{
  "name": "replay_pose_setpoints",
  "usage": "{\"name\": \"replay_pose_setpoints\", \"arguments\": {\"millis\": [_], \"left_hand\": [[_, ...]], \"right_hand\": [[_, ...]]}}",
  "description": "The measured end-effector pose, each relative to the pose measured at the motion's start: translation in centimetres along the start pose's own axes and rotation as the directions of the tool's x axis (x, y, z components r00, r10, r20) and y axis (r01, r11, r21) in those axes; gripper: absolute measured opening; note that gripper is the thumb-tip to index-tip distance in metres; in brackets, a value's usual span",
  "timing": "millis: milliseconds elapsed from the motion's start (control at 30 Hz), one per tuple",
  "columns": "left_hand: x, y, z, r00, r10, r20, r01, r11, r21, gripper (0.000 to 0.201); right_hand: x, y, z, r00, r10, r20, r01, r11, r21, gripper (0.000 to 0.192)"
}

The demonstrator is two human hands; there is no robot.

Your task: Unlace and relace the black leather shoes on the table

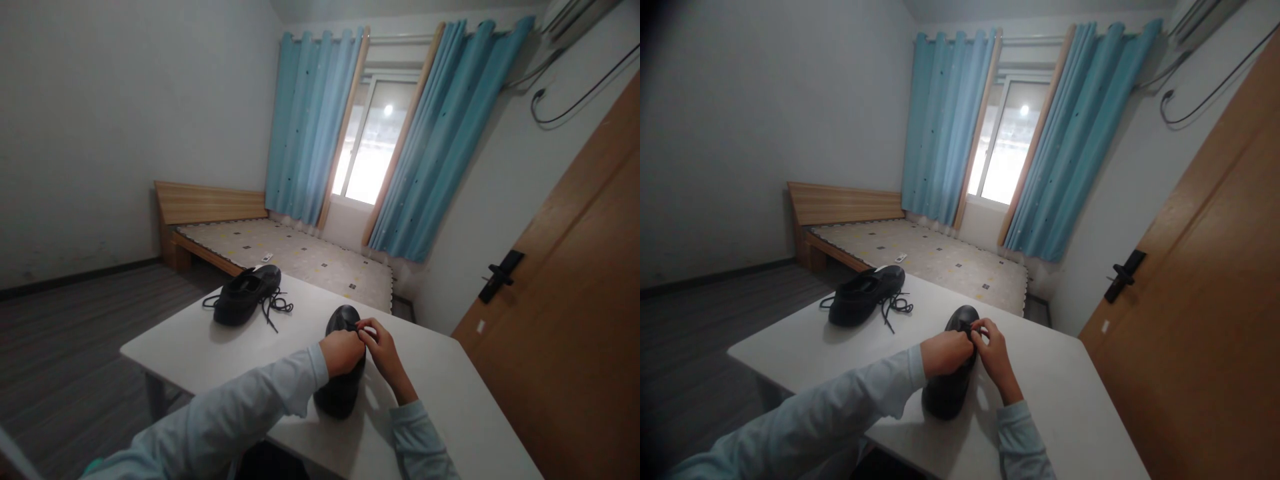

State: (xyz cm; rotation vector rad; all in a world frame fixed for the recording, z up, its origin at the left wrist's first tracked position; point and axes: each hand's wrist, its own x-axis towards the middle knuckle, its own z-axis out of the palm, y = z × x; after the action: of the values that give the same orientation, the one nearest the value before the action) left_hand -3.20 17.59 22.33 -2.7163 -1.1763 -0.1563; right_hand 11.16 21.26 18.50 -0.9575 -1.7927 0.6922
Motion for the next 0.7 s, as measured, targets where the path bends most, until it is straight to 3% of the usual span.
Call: {"name": "replay_pose_setpoints", "arguments": {"millis": [533, 700], "left_hand": [[-0.98, 0.24, -0.57, 0.981, -0.145, -0.127, 0.141, 0.989, -0.039, 0.023], [-0.87, -0.25, -0.10, 0.970, -0.179, -0.164, 0.169, 0.983, -0.074, 0.025]], "right_hand": [[0.00, 0.40, 0.07, 0.999, 0.022, 0.033, -0.020, 0.998, -0.063, 0.024], [0.01, 0.83, -0.51, 0.992, -0.041, 0.120, 0.044, 0.999, -0.018, 0.027]]}}
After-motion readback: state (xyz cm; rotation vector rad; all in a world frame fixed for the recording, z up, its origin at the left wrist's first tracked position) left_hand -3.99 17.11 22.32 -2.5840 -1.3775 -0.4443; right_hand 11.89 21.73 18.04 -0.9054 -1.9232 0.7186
